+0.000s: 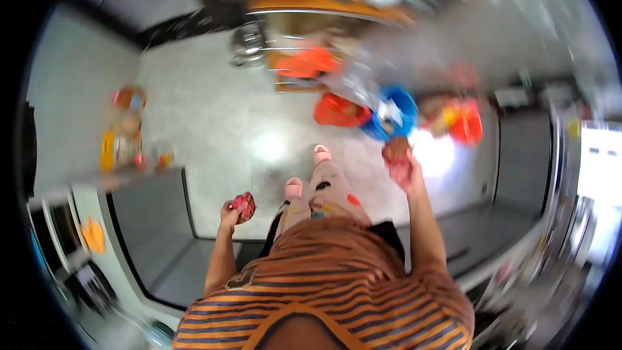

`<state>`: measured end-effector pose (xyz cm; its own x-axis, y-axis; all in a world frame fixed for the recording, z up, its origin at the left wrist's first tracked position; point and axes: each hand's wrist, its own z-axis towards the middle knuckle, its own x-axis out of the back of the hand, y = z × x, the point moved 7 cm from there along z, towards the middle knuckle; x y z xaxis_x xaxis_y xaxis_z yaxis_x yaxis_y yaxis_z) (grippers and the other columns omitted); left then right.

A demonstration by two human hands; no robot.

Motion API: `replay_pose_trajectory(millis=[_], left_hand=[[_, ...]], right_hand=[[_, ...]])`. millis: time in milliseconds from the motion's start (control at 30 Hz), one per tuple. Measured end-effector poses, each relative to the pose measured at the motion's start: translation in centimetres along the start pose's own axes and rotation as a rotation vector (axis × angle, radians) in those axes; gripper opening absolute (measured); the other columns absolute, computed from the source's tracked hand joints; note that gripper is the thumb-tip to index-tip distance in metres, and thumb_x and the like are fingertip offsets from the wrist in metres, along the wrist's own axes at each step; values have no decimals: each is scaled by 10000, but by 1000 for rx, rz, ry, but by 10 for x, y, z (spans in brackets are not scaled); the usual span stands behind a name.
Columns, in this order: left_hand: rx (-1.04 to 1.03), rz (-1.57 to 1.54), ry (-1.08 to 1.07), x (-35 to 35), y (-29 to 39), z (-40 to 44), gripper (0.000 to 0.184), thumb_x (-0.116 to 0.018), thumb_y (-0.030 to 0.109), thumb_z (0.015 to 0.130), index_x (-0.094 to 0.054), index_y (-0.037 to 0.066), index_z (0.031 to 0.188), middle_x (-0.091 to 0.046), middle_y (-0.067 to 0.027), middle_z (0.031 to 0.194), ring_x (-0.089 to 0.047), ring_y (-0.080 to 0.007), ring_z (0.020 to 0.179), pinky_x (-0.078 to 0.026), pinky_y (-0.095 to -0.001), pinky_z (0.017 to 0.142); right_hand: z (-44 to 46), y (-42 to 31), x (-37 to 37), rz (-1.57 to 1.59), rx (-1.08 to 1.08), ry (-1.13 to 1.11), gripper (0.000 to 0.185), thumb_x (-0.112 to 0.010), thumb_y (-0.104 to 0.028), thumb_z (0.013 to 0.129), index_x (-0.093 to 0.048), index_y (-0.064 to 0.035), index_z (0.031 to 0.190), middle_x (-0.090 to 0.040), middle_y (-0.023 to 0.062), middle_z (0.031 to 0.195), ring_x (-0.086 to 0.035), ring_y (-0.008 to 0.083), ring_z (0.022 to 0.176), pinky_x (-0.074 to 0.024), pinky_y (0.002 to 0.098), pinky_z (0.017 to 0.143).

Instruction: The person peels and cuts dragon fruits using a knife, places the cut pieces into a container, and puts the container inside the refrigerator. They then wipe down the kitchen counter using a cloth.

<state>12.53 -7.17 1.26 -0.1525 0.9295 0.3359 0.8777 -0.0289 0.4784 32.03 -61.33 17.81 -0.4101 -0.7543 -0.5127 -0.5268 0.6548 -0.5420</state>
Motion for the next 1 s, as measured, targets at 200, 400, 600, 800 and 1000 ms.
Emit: replay_pose_trajectory(millis=[200, 400, 600, 800, 1000], left_hand=[[-68, -313, -758, -146, 206, -100, 506, -559, 395, 847, -439, 110, 1248, -582, -114, 1101, -626, -290, 869, -553, -421, 661], [193, -398, -1257, -397, 283, -256, 631, -459, 518, 847, -407, 72, 1291, -547, -203, 1148, -607, -369, 901, -551, -436, 710], [312, -162, -1453, -650, 284, -402, 635, -454, 552, 797, -504, 65, 1202, -602, -210, 1000, -613, -299, 725, -515, -367, 620], [299, 99, -1536, -815, 287, -501, 636, -396, 599, 790, -529, 93, 1150, -596, -175, 925, -575, -245, 688, -473, -334, 611], [351, 212, -1621, -963, 311, -544, 782, -443, 704, 731, -482, 91, 1214, -587, -151, 1020, -579, -258, 797, -478, -322, 629]], right_hand=[[-112, -80, 32, 484, 350, -361, 795, -470, -612, 756, -360, -66, 1323, -528, 165, 1146, -559, 208, 735, -469, 316, 620], [-200, -141, 166, 715, 498, -184, 752, -457, -627, 752, -432, -85, 1273, -577, 146, 1054, -558, 183, 619, -465, 274, 593], [-273, -198, 342, 642, 813, -132, 603, -605, -251, 720, -416, -126, 1278, -516, 85, 1205, -533, 252, 1016, -472, 343, 750], [-334, -289, 443, 524, 1085, -160, 828, -626, -105, 589, -296, -46, 1347, -412, 113, 1329, -432, 307, 1197, -388, 424, 964], [-330, -369, 551, 570, 1149, 56, 828, -619, -110, 575, -316, -45, 1342, -422, 115, 1326, -426, 300, 1210, -362, 413, 997]])
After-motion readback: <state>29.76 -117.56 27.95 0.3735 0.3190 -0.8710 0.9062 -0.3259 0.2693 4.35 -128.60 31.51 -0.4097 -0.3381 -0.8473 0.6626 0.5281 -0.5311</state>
